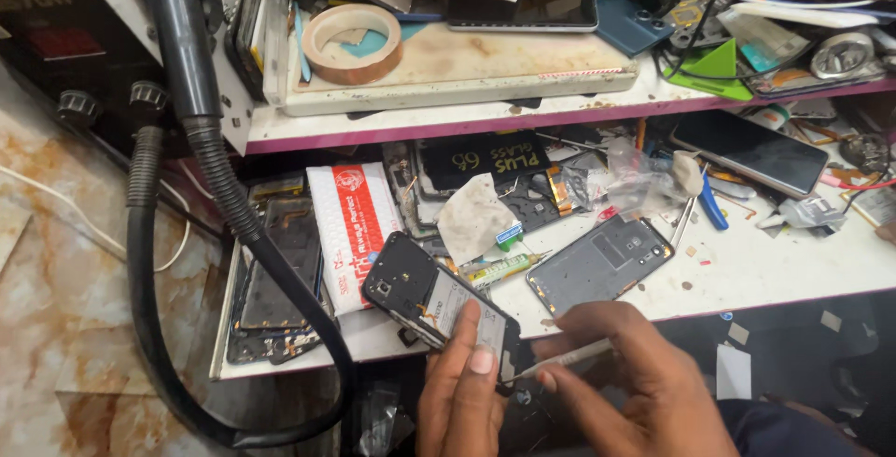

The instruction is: The person uses a screwdriver to remove screws from the back of a disassembled smartphone. They then lift the back cover off and set it aside on the workbench.

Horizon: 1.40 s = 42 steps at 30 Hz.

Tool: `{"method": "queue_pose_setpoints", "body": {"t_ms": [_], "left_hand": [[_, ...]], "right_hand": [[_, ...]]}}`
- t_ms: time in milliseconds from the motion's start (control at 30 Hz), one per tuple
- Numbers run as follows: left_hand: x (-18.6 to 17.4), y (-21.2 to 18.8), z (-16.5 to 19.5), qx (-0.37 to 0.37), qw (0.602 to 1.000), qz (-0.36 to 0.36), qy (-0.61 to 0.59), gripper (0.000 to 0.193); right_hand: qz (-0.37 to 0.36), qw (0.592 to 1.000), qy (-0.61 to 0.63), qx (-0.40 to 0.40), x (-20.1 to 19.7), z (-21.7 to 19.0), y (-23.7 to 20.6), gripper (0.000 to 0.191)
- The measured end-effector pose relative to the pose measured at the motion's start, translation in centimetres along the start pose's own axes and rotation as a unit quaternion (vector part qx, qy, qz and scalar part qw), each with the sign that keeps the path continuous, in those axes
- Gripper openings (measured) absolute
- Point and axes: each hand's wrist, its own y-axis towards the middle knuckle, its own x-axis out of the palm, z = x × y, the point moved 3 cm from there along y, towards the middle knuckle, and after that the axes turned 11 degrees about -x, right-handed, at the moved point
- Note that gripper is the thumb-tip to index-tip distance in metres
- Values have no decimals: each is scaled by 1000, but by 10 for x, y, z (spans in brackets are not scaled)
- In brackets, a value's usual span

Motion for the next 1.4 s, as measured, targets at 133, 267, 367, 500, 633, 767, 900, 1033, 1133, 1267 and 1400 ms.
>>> {"method": "queue_pose_setpoints", "body": {"t_ms": [133,267,367,500,633,767,900,1033,1133,1267,1400], "left_hand": [[1,0,-2,10,1000,-8,-17,63],[1,2,-5,-19,998,-35,-48,61],[1,-1,-3,15,997,-64,-33,61],[8,-6,1,42,997,-52,-38,61],[17,-10,13,127,989,-64,-26,55],[17,-12,18,80,995,-46,-37,57],[20,-13,20,88,995,-36,-25,55],[20,-11,19,52,998,20,1,54],[21,-14,21,56,997,44,20,44],[25,-17,22,22,998,34,57,37],[30,-22,29,57,995,-7,81,35]], "right_hand": [[25,988,85,124,-1,3,4,38],[128,982,-7,137,-37,-10,27,25],[224,967,-26,116,-64,-6,46,20],[257,957,-28,129,-69,13,52,17],[229,963,-75,123,-65,21,51,15],[224,964,-73,120,-62,22,55,14],[236,963,-64,114,-64,19,56,13],[274,958,64,60,-67,13,50,25],[270,950,144,61,-68,6,39,33],[217,941,248,76,-58,1,26,41],[167,937,291,97,-45,1,19,47]]}}
